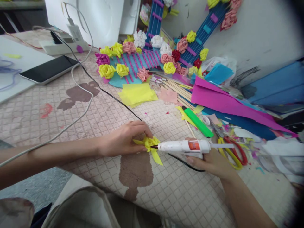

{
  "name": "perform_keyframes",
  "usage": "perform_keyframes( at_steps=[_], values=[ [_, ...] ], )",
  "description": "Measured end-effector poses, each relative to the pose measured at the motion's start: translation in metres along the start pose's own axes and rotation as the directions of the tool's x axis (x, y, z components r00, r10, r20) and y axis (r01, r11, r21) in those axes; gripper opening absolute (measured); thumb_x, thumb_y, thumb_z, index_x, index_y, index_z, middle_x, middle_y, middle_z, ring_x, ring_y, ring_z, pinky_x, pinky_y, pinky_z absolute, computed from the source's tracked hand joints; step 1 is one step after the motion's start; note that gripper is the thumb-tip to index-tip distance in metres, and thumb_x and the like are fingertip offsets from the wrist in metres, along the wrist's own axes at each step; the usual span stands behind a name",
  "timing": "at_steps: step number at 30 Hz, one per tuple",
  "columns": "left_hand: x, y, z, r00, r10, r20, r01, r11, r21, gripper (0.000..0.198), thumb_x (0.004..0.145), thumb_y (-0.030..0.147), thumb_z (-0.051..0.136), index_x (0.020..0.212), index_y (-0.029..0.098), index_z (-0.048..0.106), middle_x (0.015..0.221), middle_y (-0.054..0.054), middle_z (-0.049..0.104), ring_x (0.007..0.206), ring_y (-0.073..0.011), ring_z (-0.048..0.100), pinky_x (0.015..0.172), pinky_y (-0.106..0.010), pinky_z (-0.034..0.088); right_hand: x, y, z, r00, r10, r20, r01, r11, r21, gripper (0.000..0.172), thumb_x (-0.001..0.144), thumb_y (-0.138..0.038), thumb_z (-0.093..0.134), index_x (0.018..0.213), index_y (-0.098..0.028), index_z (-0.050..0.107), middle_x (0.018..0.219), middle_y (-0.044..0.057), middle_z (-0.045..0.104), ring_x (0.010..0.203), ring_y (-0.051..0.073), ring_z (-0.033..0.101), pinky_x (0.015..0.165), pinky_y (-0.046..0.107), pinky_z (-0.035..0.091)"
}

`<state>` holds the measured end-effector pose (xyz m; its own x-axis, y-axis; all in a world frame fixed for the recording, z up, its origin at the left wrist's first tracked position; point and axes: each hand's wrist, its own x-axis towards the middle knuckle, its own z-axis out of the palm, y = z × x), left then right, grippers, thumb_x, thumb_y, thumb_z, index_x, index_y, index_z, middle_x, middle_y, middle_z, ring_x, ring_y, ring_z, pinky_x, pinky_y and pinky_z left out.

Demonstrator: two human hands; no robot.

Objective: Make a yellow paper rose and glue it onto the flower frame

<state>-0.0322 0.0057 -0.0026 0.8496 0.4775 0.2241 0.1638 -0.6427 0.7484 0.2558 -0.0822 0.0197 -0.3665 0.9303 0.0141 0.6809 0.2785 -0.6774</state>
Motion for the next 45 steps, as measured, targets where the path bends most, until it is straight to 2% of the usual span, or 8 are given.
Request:
perform_keyframes(
  at_steps=[6, 11, 17, 24, 30, 34, 38, 45],
  values=[
    [0.004, 0.003, 0.002, 1.000, -0.002, -0.023, 0.002, 1.000, 0.004, 0.033, 0.078, 0.021, 0.064, 0.109, 0.017, 0.054, 0.106, -0.008, 0.057, 0.098, -0.0187, 0.054, 0.083, -0.031, 0.046, -0.004, 0.010, 0.001, 1.000, 0.024, 0.015, -0.025, 0.998, 0.055, 0.025, 0.077, -0.035, 0.063, 0.098, -0.022, 0.067, 0.093, 0.003, 0.070, 0.083, 0.022, 0.066, 0.075, 0.032, 0.054],
    [0.005, 0.002, 0.004, 1.000, -0.005, -0.016, 0.006, 0.998, 0.057, 0.046, 0.077, 0.023, 0.065, 0.120, 0.018, 0.048, 0.112, -0.009, 0.058, 0.103, -0.0206, 0.054, 0.089, -0.035, 0.044, -0.004, 0.015, 0.001, 0.997, 0.044, 0.059, -0.050, 0.993, 0.110, 0.024, 0.079, -0.033, 0.062, 0.100, -0.024, 0.068, 0.092, 0.002, 0.071, 0.084, 0.023, 0.067, 0.077, 0.034, 0.054],
    [0.006, 0.002, 0.005, 0.999, -0.020, 0.032, 0.017, 0.997, 0.079, 0.044, 0.078, 0.022, 0.064, 0.119, 0.019, 0.048, 0.107, -0.006, 0.061, 0.100, -0.0195, 0.056, 0.091, -0.035, 0.040, -0.005, 0.014, -0.001, 0.993, 0.083, 0.086, -0.095, 0.984, 0.152, 0.025, 0.079, -0.035, 0.062, 0.100, -0.023, 0.068, 0.094, 0.003, 0.071, 0.086, 0.025, 0.066, 0.077, 0.036, 0.054],
    [0.006, 0.004, 0.004, 0.998, -0.064, 0.003, 0.064, 0.996, 0.065, 0.046, 0.077, 0.024, 0.064, 0.120, 0.021, 0.047, 0.109, -0.006, 0.060, 0.101, -0.0208, 0.056, 0.090, -0.035, 0.043, -0.006, 0.017, -0.005, 0.996, 0.018, 0.088, -0.034, 0.982, 0.185, 0.020, 0.078, -0.034, 0.063, 0.092, -0.021, 0.069, 0.081, 0.002, 0.070, 0.071, 0.020, 0.065, 0.061, 0.026, 0.053],
    [0.012, 0.011, -0.007, 0.993, -0.016, -0.121, 0.026, 0.997, 0.078, 0.048, 0.076, 0.016, 0.062, 0.121, 0.020, 0.045, 0.109, -0.005, 0.060, 0.103, -0.0179, 0.056, 0.091, -0.032, 0.044, -0.010, 0.026, -0.003, 0.999, 0.020, -0.049, -0.007, 0.966, 0.257, 0.020, 0.078, -0.036, 0.063, 0.093, -0.022, 0.066, 0.072, 0.001, 0.067, 0.062, 0.017, 0.061, 0.051, 0.024, 0.048],
    [0.022, 0.012, -0.017, 0.970, 0.015, -0.245, 0.024, 0.988, 0.155, 0.045, 0.075, 0.016, 0.061, 0.118, 0.018, 0.047, 0.105, -0.005, 0.061, 0.099, -0.0174, 0.058, 0.090, -0.032, 0.046, -0.011, 0.027, -0.001, 0.989, 0.056, -0.139, -0.020, 0.967, 0.252, 0.020, 0.077, -0.040, 0.063, 0.081, -0.020, 0.065, 0.062, 0.002, 0.062, 0.054, 0.016, 0.056, 0.047, 0.024, 0.045],
    [0.034, 0.010, -0.024, 0.940, 0.018, -0.341, 0.052, 0.979, 0.197, 0.039, 0.076, 0.019, 0.061, 0.114, 0.018, 0.049, 0.106, -0.006, 0.061, 0.097, -0.0180, 0.059, 0.086, -0.032, 0.048, -0.010, 0.025, 0.000, 0.972, 0.115, -0.205, -0.071, 0.976, 0.208, 0.024, 0.075, -0.042, 0.063, 0.079, -0.018, 0.065, 0.062, 0.003, 0.063, 0.055, 0.017, 0.056, 0.048, 0.026, 0.046],
    [0.054, -0.005, -0.037, 0.887, 0.005, -0.461, 0.107, 0.970, 0.217, 0.049, 0.076, 0.021, 0.062, 0.122, 0.020, 0.045, 0.106, -0.006, 0.062, 0.097, -0.0185, 0.060, 0.087, -0.034, 0.048, -0.001, 0.020, 0.003, 0.950, 0.155, -0.270, -0.118, 0.982, 0.146, 0.026, 0.076, -0.039, 0.060, 0.089, -0.018, 0.067, 0.068, 0.002, 0.066, 0.061, 0.019, 0.059, 0.057, 0.028, 0.049]
  ],
)
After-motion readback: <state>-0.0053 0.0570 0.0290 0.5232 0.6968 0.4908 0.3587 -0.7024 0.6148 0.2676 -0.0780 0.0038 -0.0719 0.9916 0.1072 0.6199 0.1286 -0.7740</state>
